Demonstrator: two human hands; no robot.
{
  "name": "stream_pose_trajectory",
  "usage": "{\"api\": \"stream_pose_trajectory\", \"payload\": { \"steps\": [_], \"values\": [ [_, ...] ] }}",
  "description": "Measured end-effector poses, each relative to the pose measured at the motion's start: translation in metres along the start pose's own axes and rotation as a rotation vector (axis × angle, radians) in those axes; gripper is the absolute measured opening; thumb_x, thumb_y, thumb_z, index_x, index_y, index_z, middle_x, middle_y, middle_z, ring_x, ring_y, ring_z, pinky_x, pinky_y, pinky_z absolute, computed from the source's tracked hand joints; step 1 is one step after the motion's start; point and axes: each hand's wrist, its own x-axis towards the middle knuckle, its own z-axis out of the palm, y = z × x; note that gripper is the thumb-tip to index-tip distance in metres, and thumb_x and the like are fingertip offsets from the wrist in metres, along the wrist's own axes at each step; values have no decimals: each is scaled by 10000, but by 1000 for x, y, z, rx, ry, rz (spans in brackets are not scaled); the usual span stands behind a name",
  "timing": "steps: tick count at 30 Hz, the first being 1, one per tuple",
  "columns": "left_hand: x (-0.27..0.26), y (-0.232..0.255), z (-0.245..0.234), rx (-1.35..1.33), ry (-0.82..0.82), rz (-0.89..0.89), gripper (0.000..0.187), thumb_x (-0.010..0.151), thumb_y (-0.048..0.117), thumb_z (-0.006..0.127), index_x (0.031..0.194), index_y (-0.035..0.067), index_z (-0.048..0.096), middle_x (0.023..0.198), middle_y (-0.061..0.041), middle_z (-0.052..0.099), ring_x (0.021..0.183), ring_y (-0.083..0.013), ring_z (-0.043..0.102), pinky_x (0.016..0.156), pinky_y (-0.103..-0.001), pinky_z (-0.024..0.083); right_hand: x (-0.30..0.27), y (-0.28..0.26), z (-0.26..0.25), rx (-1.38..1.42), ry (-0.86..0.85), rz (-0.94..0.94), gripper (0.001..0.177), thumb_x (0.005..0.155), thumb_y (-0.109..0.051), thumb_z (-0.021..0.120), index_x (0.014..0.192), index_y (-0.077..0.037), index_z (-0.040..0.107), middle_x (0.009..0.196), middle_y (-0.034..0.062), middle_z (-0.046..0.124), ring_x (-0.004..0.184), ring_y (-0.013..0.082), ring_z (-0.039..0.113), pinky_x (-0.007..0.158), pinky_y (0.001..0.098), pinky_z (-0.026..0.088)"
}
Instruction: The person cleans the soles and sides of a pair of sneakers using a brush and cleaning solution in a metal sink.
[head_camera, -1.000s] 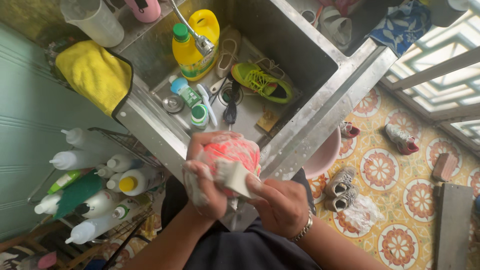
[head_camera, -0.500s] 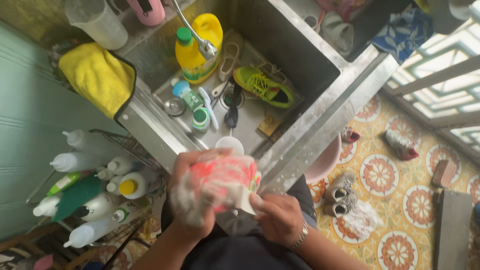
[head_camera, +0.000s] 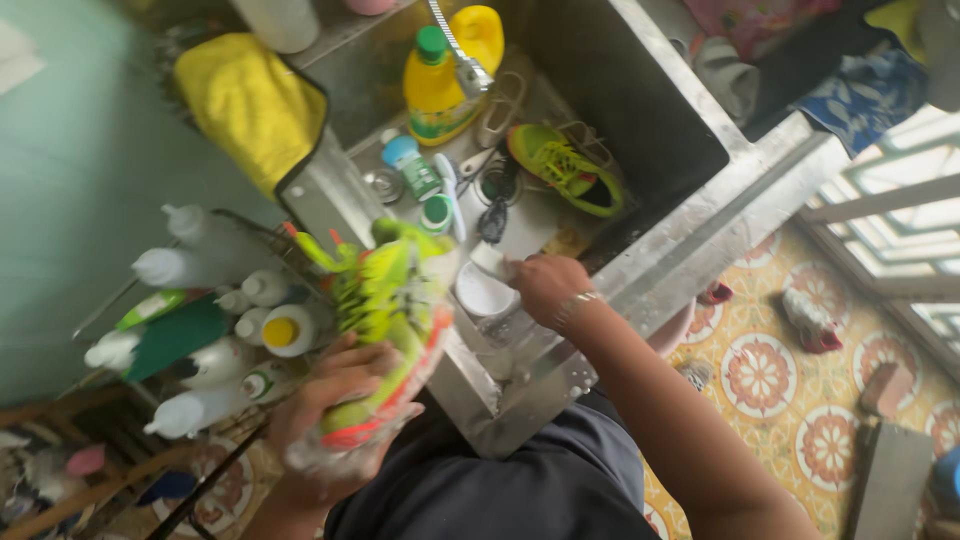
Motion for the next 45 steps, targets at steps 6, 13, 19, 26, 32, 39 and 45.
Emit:
{"api": "stream_pose_trajectory", "payload": {
  "steps": [6, 13, 19, 26, 32, 39, 45],
  "values": [
    [-13, 2, 10, 217, 1, -128, 476, 729, 58, 886, 1151, 32, 670, 1279, -136, 699, 1277, -299, 668, 1119, -477, 514, 72, -19, 67, -138, -302, 55, 244, 909, -111, 603, 1103, -69, 743, 1161, 174, 726, 1087, 343, 715, 863, 439, 583],
    [-20, 1, 18, 237, -2, -209, 610, 719, 84, 903, 1269, 15, 651, 1377, -191, 646, 1340, -353, 610, 1088, -418, 531, 23, 3, 16, 43, -156, 28, 284, 897, -94, 601, 1132, -120, 758, 1142, 159, 751, 1113, 343, 691, 976, 438, 537],
    [-15, -11, 43, 200, -176, -96, 591, 768, 154, 864, 1310, 42, 656, 1411, -161, 632, 1420, -381, 508, 1204, -567, 345, -97, 19, -42, 776, 174, 145, 638, 892, -146, 611, 1507, -266, 490, 1074, 157, 746, 937, 312, 723, 881, 384, 539],
    [1, -16, 90, 132, -351, -114, 664, 782, 28, 701, 1426, -26, 546, 1450, -223, 590, 1439, -443, 459, 1215, -583, 308, -165, -10, 9, 802, 566, 31, 375, 925, -80, 704, 1298, -91, 668, 1111, 143, 766, 1007, 265, 762, 864, 335, 563],
    [12, -7, 106, 44, -353, -167, 792, 814, 15, 671, 1522, -110, 340, 1449, -262, 603, 1399, -448, 522, 1198, -594, 315, -174, -24, 14, 748, 629, 43, 312, 870, -105, 745, 1180, -87, 710, 1009, 112, 767, 807, 241, 790, 668, 302, 602],
    [13, 0, 115, 84, -363, -271, 881, 912, 74, 704, 1596, -102, 177, 1285, -156, 725, 1281, -423, 625, 1226, -539, 365, -167, -7, 12, 589, 582, 56, 342, 843, -114, 784, 1180, -127, 727, 920, 106, 778, 703, 253, 759, 602, 340, 564],
    [10, 3, 109, 80, -351, -201, 908, 868, 77, 699, 1574, -124, 164, 1269, -189, 725, 1238, -447, 632, 1213, -554, 352, -187, -22, 8, 629, 511, -139, 437, 798, -109, 814, 1227, -135, 731, 807, 92, 724, 645, 252, 727, 582, 358, 558]
  ]
}}
